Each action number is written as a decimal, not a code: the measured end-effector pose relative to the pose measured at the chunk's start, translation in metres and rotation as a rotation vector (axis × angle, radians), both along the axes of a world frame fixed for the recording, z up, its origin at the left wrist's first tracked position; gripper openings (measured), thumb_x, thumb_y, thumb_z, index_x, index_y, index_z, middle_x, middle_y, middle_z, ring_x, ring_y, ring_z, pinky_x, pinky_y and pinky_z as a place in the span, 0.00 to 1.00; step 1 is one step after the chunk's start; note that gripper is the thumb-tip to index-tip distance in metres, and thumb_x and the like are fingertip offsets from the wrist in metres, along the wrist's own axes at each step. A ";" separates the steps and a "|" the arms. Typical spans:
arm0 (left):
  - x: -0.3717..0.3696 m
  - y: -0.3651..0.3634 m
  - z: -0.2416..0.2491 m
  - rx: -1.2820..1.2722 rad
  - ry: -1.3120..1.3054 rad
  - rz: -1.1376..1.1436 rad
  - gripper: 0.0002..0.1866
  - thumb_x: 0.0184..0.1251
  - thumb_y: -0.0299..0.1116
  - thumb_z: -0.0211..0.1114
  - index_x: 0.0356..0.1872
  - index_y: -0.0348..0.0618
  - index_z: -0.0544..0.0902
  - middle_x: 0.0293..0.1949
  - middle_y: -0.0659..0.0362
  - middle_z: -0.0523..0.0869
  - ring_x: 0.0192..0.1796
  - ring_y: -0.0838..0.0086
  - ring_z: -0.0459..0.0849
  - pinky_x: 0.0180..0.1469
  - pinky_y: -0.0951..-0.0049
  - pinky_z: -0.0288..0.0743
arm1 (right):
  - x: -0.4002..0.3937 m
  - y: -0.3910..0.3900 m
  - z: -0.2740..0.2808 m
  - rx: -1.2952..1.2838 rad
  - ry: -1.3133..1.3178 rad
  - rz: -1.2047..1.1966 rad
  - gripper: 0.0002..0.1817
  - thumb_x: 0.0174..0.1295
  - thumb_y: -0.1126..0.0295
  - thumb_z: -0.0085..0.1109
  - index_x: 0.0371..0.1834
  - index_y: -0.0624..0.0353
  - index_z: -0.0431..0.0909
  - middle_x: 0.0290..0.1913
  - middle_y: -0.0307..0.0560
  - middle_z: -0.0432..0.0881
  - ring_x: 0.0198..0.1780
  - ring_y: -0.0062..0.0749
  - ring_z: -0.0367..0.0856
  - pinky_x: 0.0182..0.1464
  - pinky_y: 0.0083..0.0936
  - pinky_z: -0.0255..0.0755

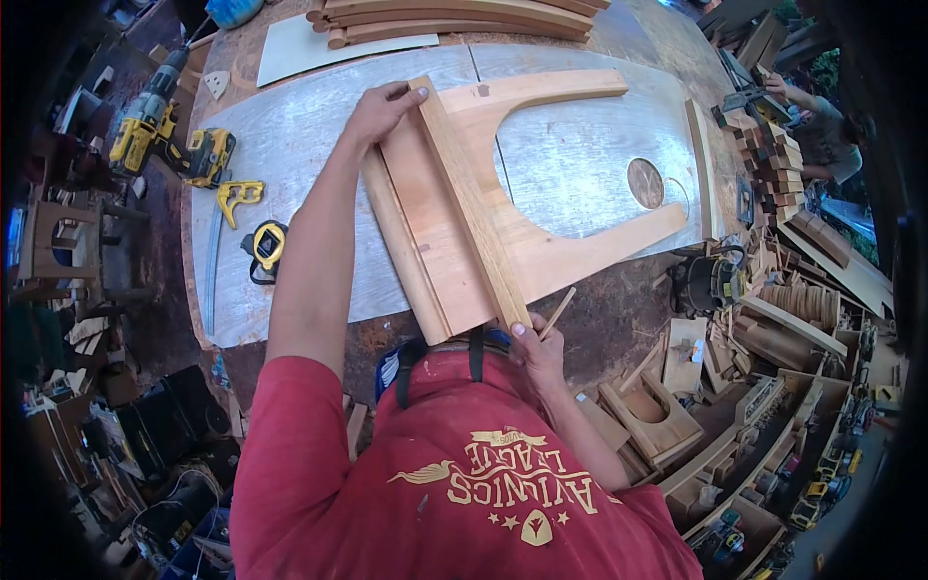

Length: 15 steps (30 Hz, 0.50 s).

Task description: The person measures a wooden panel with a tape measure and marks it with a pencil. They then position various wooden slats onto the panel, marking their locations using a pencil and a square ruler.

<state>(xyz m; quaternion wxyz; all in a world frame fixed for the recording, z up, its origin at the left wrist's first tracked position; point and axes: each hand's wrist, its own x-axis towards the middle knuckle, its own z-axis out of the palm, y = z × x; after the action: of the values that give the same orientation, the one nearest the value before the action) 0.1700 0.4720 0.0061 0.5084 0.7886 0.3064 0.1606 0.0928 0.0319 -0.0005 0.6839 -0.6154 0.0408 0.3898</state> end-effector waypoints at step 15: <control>0.001 0.003 -0.003 -0.023 -0.011 -0.034 0.42 0.61 0.62 0.72 0.61 0.30 0.82 0.57 0.41 0.86 0.61 0.56 0.84 0.66 0.63 0.75 | -0.001 0.002 -0.001 -0.087 -0.066 0.003 0.22 0.62 0.58 0.72 0.48 0.67 0.81 0.20 0.31 0.72 0.17 0.14 0.65 0.22 0.17 0.62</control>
<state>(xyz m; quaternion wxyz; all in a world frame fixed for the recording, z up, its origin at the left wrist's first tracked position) 0.1714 0.4746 0.0032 0.5215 0.7870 0.2921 0.1528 0.0915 0.0340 -0.0019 0.6570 -0.6571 0.0341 0.3680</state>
